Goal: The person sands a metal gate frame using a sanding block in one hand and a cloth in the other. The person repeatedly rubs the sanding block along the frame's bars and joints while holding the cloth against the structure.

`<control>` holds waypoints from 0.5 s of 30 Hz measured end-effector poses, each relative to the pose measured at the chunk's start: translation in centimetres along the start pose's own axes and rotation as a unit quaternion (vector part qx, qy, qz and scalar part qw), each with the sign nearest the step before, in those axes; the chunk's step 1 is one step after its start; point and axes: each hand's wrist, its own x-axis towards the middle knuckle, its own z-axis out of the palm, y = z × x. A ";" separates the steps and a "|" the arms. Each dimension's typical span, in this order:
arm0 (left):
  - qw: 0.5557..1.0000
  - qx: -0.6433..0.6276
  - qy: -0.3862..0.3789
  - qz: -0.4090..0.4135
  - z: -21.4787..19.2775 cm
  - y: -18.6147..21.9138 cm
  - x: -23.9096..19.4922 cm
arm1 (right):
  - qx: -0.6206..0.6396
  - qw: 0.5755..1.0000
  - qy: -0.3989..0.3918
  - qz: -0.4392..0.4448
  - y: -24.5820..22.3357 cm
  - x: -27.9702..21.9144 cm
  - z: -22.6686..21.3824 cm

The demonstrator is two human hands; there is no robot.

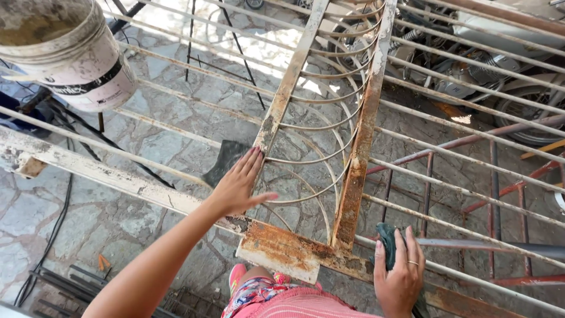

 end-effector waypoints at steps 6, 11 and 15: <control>0.999 -0.004 0.010 -0.051 -1.5 -0.4 6.6 | -0.006 1.000 0.004 0.001 -0.1 -0.2 0.0; 1.000 0.015 -0.001 0.022 -0.8 -0.5 1.6 | -0.027 0.999 0.031 0.011 -0.3 0.1 0.7; 0.999 -0.003 -0.041 0.014 -2.4 -1.7 5.5 | -0.057 0.996 -0.019 0.067 0.3 -0.2 1.1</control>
